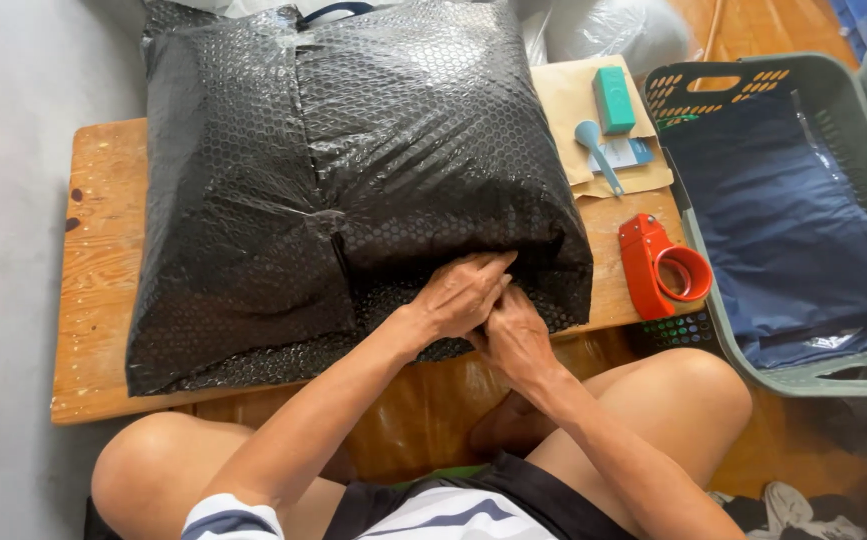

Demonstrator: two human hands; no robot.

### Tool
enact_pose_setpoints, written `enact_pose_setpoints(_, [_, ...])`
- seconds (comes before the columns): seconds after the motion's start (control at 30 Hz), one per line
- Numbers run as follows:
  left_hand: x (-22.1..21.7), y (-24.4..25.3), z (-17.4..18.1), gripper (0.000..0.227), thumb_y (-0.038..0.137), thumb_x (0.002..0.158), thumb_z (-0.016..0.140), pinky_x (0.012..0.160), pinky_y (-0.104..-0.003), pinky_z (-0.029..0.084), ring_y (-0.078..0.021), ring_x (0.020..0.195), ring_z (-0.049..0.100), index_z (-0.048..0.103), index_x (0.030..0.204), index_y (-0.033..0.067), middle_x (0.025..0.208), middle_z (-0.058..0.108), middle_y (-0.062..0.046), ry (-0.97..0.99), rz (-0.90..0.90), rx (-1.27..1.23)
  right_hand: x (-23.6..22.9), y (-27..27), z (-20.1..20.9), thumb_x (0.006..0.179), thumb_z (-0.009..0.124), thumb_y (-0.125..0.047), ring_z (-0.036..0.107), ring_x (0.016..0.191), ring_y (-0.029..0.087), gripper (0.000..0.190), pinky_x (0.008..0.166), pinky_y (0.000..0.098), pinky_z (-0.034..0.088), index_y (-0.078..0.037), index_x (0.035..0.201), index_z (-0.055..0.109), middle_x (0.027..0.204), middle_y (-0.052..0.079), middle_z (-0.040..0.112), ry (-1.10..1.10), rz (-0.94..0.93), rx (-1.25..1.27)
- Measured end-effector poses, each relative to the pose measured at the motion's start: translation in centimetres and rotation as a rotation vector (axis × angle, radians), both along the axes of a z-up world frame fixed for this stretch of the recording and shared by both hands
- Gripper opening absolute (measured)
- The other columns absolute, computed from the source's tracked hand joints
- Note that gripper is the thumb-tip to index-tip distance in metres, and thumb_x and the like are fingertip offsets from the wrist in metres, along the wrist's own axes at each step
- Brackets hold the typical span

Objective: Wrapping a large cushion in black bubble wrap and securing it with tape using a handheld dispenser.

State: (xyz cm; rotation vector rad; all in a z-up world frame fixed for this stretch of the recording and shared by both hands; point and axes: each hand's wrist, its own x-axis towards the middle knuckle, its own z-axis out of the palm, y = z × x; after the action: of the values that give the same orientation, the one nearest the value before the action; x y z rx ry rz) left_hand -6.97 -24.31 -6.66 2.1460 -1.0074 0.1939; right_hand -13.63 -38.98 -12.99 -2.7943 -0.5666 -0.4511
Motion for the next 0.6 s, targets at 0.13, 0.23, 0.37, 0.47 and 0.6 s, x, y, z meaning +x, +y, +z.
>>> enact_pose_setpoints(0.13, [0.1, -1.5, -0.8, 0.04, 0.018, 0.104, 0.052, 0.086, -0.048, 0.06, -0.0366, 0.107, 0.072, 0.058, 0.143, 0.0091, 0.115, 0.073, -0.017, 0.037, 0.048, -0.012, -4.3, -3.0, 3.2, 0.072, 0.09, -0.041, 0.063, 0.094, 0.031, 0.045, 0.084, 0.042, 0.053, -0.011, 0.092, 0.064, 0.1, 0.007, 0.055, 0.091, -0.266, 0.404])
enact_pose_setpoints(0.23, [-0.3, -1.7, 0.1, 0.039, 0.02, 0.105, 0.05, 0.089, -0.047, 0.059, -0.036, 0.11, 0.071, 0.061, 0.141, 0.0093, 0.118, 0.074, -0.016, 0.15, 0.077, -0.037, -6.8, -3.2, 2.7, 0.074, 0.094, -0.042, 0.061, 0.089, 0.023, 0.056, 0.08, 0.0353, 0.051, -0.014, 0.101, 0.053, 0.101, 0.003, 0.049, 0.289, -0.844, 0.815])
enact_pose_setpoints(0.37, [-1.0, -3.4, -0.8, 0.031, 0.015, 0.101, 0.053, 0.076, -0.046, 0.058, -0.0345, 0.095, 0.071, 0.065, 0.128, 0.0041, 0.099, 0.072, -0.015, -0.133, 0.165, 0.024, -6.0, -3.3, 0.3, 0.082, 0.089, -0.012, 0.069, 0.083, 0.028, 0.075, 0.052, 0.0362, 0.062, 0.001, 0.133, 0.035, 0.12, 0.02, 0.049, 0.153, -0.927, 1.627])
enact_pose_setpoints(0.47, [-1.2, -4.8, -1.5, 0.032, 0.016, 0.101, 0.053, 0.078, -0.043, 0.057, -0.0309, 0.097, 0.071, 0.065, 0.129, 0.0063, 0.099, 0.072, -0.012, -0.13, 0.201, 0.036, -5.6, -3.7, 0.3, 0.082, 0.089, -0.013, 0.067, 0.064, 0.021, 0.065, 0.035, 0.0279, 0.054, 0.005, 0.126, 0.045, 0.102, 0.014, 0.055, 0.148, -0.915, 1.636])
enact_pose_setpoints(0.6, [-0.6, -5.6, -3.1, 0.03, 0.013, 0.096, 0.055, 0.074, -0.047, 0.057, -0.0341, 0.093, 0.07, 0.067, 0.123, 0.0065, 0.094, 0.072, -0.013, -0.107, 0.239, -0.028, -4.5, -1.9, 0.3, 0.077, 0.092, -0.014, 0.065, 0.048, 0.022, 0.047, 0.024, 0.0245, 0.047, 0.006, 0.103, 0.058, 0.078, 0.01, 0.057, 0.27, -0.823, 1.6])
